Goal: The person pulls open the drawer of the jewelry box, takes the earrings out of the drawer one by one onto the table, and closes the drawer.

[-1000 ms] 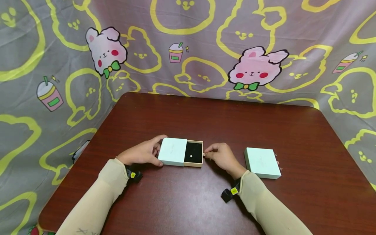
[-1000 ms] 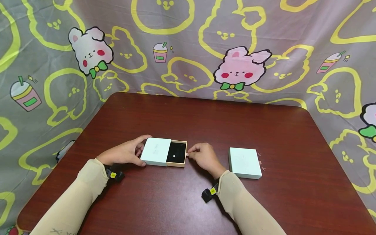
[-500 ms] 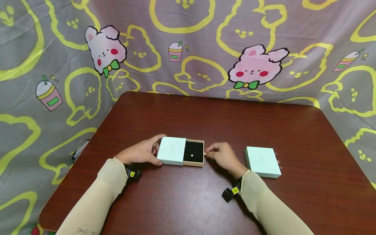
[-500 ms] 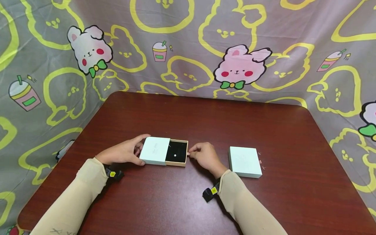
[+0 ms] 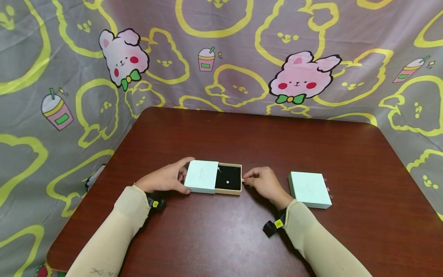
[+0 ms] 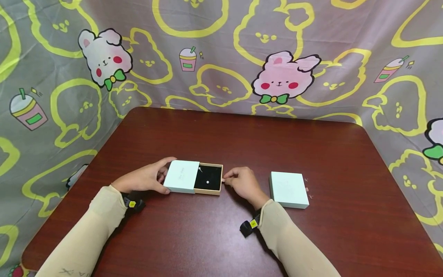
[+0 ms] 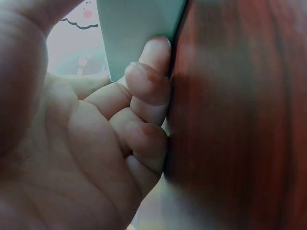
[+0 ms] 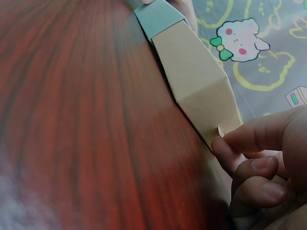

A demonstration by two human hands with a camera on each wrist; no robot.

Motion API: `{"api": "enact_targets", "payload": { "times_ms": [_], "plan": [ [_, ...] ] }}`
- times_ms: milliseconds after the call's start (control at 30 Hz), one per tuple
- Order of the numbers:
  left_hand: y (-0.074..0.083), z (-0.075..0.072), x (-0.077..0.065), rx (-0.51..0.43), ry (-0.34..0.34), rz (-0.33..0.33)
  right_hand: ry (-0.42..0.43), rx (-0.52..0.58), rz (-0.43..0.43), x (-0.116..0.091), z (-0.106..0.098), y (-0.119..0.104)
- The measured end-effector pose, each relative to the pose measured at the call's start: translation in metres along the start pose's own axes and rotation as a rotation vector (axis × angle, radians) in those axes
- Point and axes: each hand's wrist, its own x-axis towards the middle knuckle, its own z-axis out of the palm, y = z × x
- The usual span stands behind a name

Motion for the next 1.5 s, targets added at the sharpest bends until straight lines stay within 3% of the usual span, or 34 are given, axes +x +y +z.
{"api": "enact_targets", "payload": {
  "times_ms": [1500],
  "plan": [
    [-0.0031,-0.0006,0.0004,-0.03,0.001,-0.015,0.006,-0.003,0.015,0.0017,-0.0026,0.0015]
  ]
}}
